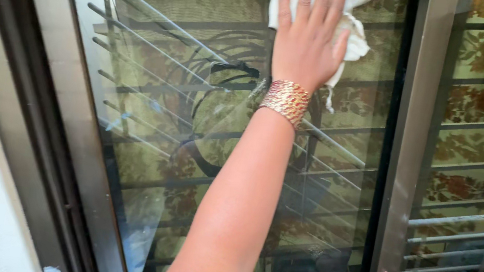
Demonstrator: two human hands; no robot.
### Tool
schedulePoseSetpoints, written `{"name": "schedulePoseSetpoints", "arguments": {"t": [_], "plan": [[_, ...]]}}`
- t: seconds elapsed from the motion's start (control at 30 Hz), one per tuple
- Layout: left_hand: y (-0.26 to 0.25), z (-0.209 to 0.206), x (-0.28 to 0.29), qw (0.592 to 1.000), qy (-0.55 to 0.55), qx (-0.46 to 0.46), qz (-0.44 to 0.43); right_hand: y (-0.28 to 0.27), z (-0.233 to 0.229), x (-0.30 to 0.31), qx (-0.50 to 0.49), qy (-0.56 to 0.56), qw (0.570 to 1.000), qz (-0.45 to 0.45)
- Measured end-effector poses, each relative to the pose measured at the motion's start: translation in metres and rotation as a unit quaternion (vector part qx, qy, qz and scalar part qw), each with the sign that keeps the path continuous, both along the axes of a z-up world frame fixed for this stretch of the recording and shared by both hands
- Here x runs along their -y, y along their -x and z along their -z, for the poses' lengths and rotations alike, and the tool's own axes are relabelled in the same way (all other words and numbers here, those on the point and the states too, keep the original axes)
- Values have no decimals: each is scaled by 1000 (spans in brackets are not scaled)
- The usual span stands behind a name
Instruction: The person wipes a glass window pane using a white cloth. They systematically clean the surface, moving the cloth in circular and vertical motions to remove dirt and smudges. The person uses both hands to hold the cloth and apply pressure to the glass.
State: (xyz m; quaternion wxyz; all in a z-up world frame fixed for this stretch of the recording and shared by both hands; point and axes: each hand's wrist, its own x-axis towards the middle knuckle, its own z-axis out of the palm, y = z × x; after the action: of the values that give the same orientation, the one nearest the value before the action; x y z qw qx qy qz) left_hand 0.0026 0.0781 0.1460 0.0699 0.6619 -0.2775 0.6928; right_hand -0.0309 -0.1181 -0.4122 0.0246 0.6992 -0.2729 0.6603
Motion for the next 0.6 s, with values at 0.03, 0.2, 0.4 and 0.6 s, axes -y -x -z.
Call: {"name": "schedulePoseSetpoints", "arguments": {"t": [0.03,0.2,0.4,0.6], "plan": [[2,1,-12,1000,0,-8,-7,0,1,2,-4,2,1000,-2],[11,3,-76,999,8,-29,-35,0,10,12,-13,13,1000,-9],[14,-3,-133,996,33,-42,-76,2,20,22,-13,73,997,-21],[13,-1,-176,992,67,-39,-98,-4,-5,74,-62,426,903,-14]]}}
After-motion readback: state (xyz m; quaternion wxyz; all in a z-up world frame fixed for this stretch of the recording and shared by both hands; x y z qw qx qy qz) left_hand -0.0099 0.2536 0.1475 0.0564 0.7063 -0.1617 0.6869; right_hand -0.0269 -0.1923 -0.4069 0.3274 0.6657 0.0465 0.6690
